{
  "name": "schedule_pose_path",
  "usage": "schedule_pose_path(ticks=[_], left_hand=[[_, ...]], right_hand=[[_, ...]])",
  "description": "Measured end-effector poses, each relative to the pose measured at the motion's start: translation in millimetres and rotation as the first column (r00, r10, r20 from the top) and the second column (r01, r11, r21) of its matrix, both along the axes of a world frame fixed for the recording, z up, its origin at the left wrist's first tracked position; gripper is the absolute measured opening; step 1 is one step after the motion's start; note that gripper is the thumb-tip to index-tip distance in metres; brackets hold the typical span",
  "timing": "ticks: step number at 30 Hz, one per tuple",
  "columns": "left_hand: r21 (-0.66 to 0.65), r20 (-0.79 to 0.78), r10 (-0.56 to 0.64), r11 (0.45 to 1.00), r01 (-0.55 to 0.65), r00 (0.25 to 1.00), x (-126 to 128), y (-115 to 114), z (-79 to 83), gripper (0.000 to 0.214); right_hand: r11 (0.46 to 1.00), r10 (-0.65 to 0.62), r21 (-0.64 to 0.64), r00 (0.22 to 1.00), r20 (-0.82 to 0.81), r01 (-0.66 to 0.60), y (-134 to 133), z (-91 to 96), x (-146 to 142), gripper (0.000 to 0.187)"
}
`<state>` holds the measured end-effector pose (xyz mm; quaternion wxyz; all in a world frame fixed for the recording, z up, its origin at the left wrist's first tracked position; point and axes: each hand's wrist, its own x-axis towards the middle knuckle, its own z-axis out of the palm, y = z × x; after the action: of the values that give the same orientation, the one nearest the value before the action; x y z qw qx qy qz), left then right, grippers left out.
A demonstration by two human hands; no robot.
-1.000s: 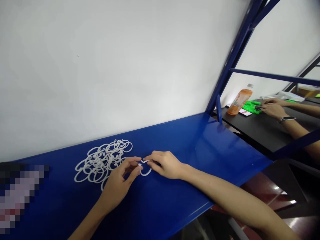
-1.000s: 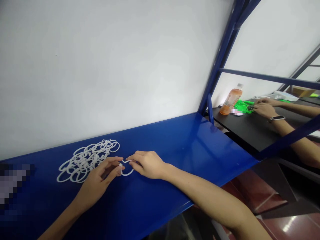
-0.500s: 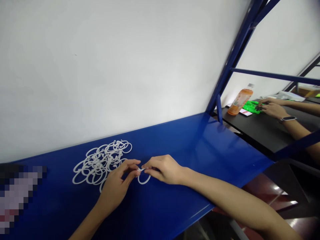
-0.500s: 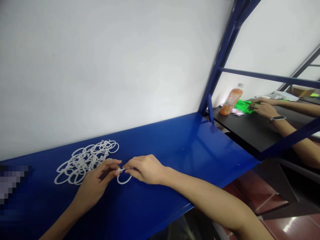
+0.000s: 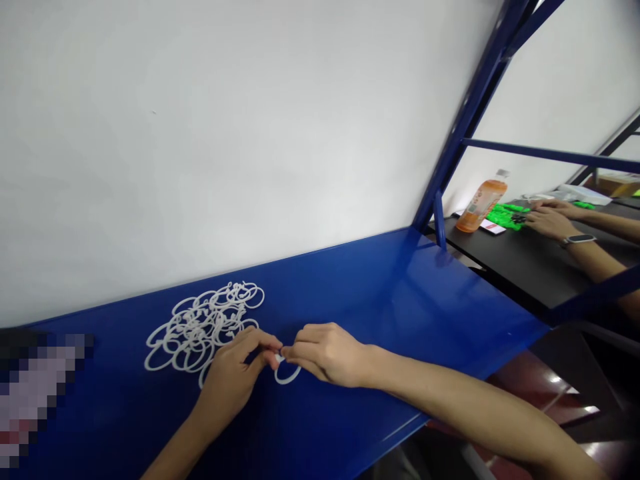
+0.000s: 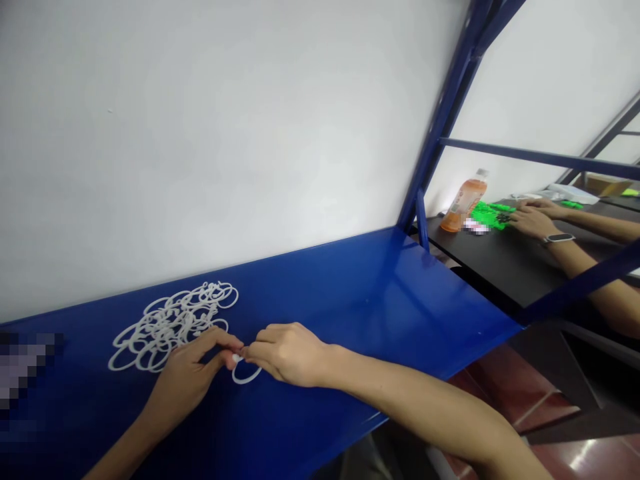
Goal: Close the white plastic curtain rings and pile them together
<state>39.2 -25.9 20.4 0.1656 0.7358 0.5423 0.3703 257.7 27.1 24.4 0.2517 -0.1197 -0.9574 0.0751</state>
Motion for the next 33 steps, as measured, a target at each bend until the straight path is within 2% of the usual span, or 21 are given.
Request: schedule_pose_path(ticks=[2,5,9,12,15,18,20,23,25,26,28,30,31,32,33], left_hand=[[0.070,-0.055,-0.007,0.997,0.011,0.998,-0.4,1.9,0.1,0.021],[0.182,-0.172,0.061,0.983,-0.029,0.983,-7.6,6.3,1.4,0.021],[0.312,-0.378,0.220,0.945,-0.099,0.899,-28.9,12.1,1.3,0.034],[0.304,-0.512,0.253,0.947,-0.102,0.821,-44.3,14.6,-2.3,0.035],[0.265,-0.570,0.218,0.961,-0.074,0.792,-52.1,15.8,-7.4,0.031],[0.263,-0.575,0.173,0.965,-0.020,0.800,-53.6,16.6,-11.1,0.021],[0.286,-0.568,0.146,0.958,0.028,0.810,-52.5,17.1,-11.1,0.021],[0.339,-0.554,0.126,0.937,0.085,0.823,-47.5,16.1,-6.3,0.021],[0.387,-0.538,0.131,0.916,0.106,0.833,-40.9,13.2,-0.7,0.017],[0.418,-0.526,0.141,0.902,0.111,0.839,-36.7,11.1,2.2,0.015],[0.482,-0.502,0.160,0.868,0.122,0.850,-27.1,6.1,6.9,0.010],[0.523,-0.496,0.156,0.839,0.150,0.854,-17.8,1.4,9.4,0.007],[0.533,-0.500,0.148,0.829,0.168,0.853,-13.9,-0.6,9.8,0.008],[0.538,-0.506,0.137,0.822,0.187,0.852,-10.8,-2.0,9.8,0.009],[0.540,-0.510,0.124,0.816,0.205,0.851,-8.3,-3.1,9.6,0.011]], right_hand=[[1.000,-0.002,0.009,1.000,0.007,0.002,1.7,0.7,0.0,0.035],[0.997,-0.065,-0.044,0.997,-0.033,0.063,9.9,3.1,1.6,0.033],[0.948,-0.303,-0.122,0.952,-0.053,0.294,36.0,2.9,13.3,0.030],[0.851,-0.503,-0.166,0.864,0.017,0.499,60.3,2.3,29.9,0.028],[0.683,-0.705,-0.135,0.696,0.135,0.718,77.7,5.4,46.2,0.027],[0.549,-0.809,-0.069,0.550,0.205,0.833,86.4,9.4,57.9,0.026],[0.503,-0.836,-0.051,0.501,0.224,0.863,89.1,10.6,62.7,0.024],[0.471,-0.856,-0.029,0.464,0.229,0.882,89.6,12.0,64.5,0.024],[0.478,-0.856,-0.011,0.468,0.219,0.878,85.8,14.3,60.5,0.025],[0.502,-0.845,-0.009,0.493,0.206,0.865,82.1,15.9,56.9,0.026],[0.621,-0.766,-0.063,0.622,0.163,0.781,70.9,19.0,46.8,0.029],[0.806,-0.548,-0.234,0.835,0.051,0.543,55.5,20.5,34.5,0.034],[0.854,-0.425,-0.332,0.905,-0.001,0.401,47.2,20.3,28.2,0.035],[0.866,-0.326,-0.415,0.944,-0.044,0.279,38.9,19.3,22.1,0.035],[0.856,-0.257,-0.480,0.964,-0.069,0.194,31.3,17.5,16.4,0.035]])
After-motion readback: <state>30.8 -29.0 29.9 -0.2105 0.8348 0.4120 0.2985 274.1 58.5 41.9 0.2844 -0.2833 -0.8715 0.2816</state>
